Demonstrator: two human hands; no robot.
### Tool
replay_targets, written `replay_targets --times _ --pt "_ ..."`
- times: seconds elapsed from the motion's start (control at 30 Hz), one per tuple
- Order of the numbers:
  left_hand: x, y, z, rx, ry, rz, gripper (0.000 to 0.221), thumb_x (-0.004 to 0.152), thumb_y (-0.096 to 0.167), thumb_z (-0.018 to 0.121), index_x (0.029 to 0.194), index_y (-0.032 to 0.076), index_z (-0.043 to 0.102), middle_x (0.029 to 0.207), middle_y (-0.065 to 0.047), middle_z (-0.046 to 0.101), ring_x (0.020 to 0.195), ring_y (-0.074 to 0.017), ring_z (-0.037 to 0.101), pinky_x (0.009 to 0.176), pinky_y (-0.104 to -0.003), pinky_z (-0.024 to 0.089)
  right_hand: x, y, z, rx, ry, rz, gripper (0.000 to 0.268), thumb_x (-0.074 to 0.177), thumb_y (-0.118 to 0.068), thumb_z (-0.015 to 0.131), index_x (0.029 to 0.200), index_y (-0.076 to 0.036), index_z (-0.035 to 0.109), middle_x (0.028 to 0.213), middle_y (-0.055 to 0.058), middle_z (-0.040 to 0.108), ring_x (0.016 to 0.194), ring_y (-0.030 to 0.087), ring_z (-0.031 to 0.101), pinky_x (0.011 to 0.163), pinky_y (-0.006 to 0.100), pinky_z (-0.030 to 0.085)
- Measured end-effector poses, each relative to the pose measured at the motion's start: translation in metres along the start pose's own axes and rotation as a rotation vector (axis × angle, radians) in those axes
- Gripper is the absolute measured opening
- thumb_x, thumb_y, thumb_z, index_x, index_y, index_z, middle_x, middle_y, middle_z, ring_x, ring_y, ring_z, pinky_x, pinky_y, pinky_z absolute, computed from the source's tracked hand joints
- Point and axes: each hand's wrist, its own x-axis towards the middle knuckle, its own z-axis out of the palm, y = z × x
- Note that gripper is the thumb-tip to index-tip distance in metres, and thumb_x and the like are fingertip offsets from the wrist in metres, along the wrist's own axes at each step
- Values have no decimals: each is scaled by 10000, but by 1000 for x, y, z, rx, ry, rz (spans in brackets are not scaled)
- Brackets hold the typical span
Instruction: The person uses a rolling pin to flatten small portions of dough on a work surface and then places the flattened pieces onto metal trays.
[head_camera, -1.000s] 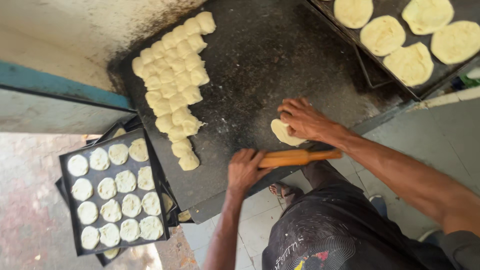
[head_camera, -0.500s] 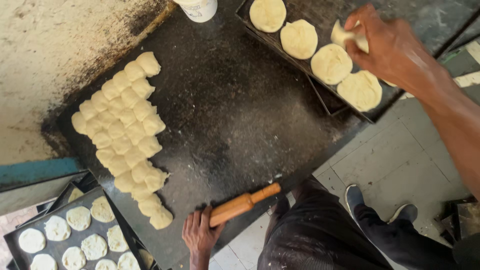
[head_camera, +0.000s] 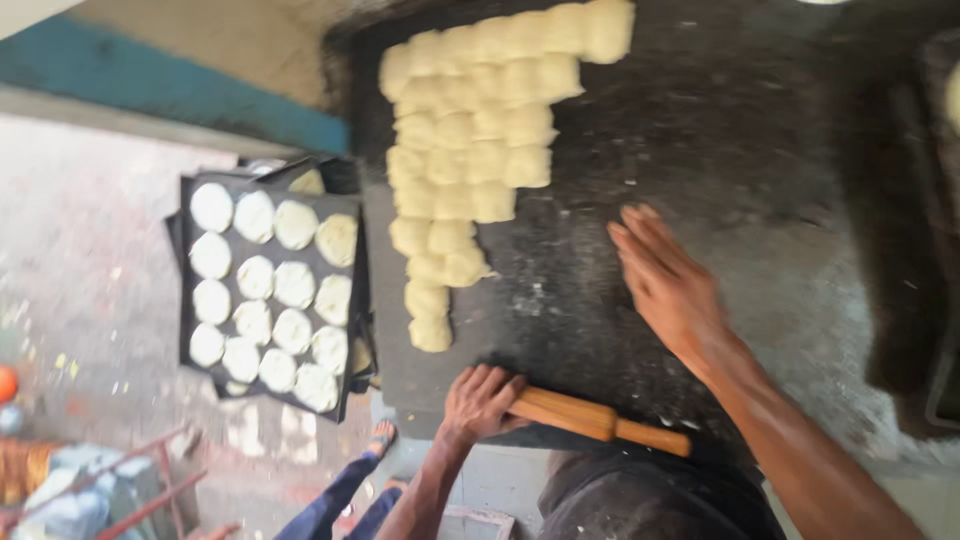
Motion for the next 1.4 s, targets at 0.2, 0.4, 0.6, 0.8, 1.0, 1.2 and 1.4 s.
replay_targets --times 0.2,0.4,0.6,0.8,1.0,1.2,1.4 --pt "1 7 -10 -28 33 29 527 799 517 789 1149 136 692 909 -33 589 815 -237 596 702 -396 470 162 -39 81 61 -76 -341 451 1038 28 612 1486 24 566 1580 219 473 1453 369 443 1130 436 443" --pt "-7 5 -13 -57 63 -9 505 780 498 800 1120 139 695 891 -32 578 851 -240 598 714 -396 469 23 -13 -30 -97 63 -62 541 913 129 682 1414 -53 590 1541 158 574 1514 294 509 1244 400 480" --pt "-3 9 -23 -73 109 81 510 745 452 827 1107 119 691 899 -41 584 858 -256 599 724 -414 480 -19 7 -49 -362 307 -159 663 822 -167 749 1409 87 577 1429 394 540 1331 542 463 1047 566 423" --pt "-16 13 -21 -73 57 188 532 688 447 842 1097 133 712 903 -39 597 869 -254 606 742 -419 493 -89 -43 11 6 162 -147 46 947 -82 737 924 -122 734 1214 64 744 1285 290 647 1162 436 460" --pt "-20 21 -19 -67 93 149 510 697 451 852 1050 114 705 880 -41 605 862 -252 616 747 -418 499 -190 -20 -15 -88 108 215 288 944 -91 684 1226 -37 681 1359 115 649 1312 295 609 1142 379 520" --pt "-28 44 -20 -120 36 120 552 720 519 864 1043 101 705 868 -57 616 848 -266 617 743 -425 500 -185 -43 -25 -150 -73 88 600 846 -271 771 1380 -60 596 1464 149 583 1401 346 528 1243 539 345" --pt "-4 112 -10 -225 -12 313 522 722 456 847 1121 153 703 936 -61 641 914 -273 642 791 -434 515 -187 -57 -25 -461 -16 -150 965 787 -695 598 1482 -62 378 1540 160 401 1390 403 488 1095 664 325"
